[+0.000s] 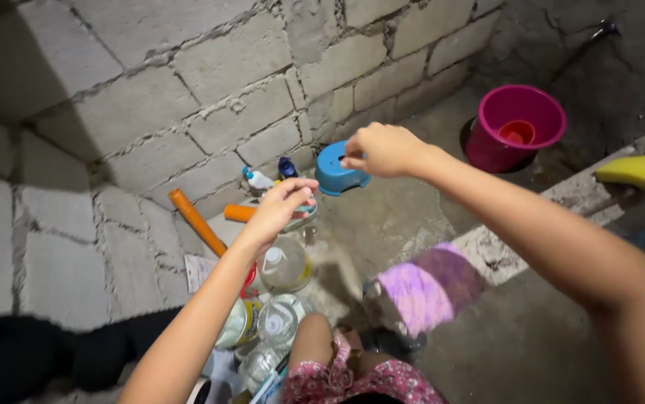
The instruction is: Organizing various toiletry bottles, soaps, and hygiene items into a plastic container within a bathroom.
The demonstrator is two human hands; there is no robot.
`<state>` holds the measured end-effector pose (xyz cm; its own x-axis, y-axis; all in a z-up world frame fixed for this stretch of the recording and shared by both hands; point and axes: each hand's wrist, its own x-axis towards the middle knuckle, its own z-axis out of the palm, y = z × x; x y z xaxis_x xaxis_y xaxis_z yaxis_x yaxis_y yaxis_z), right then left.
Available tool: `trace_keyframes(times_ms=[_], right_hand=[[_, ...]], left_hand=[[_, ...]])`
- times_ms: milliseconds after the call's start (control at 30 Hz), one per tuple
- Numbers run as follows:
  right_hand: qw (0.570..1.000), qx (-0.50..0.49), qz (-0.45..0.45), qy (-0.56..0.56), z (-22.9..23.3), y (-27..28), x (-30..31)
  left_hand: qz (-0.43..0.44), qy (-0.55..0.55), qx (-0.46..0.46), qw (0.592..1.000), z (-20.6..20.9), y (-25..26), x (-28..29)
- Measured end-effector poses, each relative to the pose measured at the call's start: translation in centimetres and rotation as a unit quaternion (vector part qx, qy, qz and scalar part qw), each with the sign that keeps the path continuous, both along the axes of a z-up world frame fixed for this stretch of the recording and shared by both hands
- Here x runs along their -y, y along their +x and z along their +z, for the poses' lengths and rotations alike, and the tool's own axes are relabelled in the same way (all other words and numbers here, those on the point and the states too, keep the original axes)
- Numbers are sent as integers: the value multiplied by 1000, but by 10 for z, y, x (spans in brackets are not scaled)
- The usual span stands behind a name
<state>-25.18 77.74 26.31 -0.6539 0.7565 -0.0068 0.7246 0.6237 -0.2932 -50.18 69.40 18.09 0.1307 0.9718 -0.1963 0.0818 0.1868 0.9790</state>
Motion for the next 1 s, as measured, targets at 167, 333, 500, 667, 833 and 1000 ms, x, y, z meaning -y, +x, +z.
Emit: trace_keyframes(times_ms=[167, 333, 500, 667, 833, 1000], right_hand=[[995, -5, -96, -31, -53, 45, -56], [976, 19, -198, -86, -122, 88, -98], [970, 14, -99, -223, -151, 82, -144], [975, -40, -104, -190, -163, 60, -228], [968, -85, -122, -204, -149, 32, -304], [971, -95, -62, -209, -140, -17, -363]], left_hand=[[-73, -16, -19, 997, -17, 4, -67], [-106, -25, -41, 993, -8, 16, -135], [-188, -67, -54, 978, -29, 37, -230], [-231, -78, -58, 968, -67, 56, -345], [-216, -111, -77, 967, -79, 38, -420], [-163, -132, -74, 975, -77, -29, -450]])
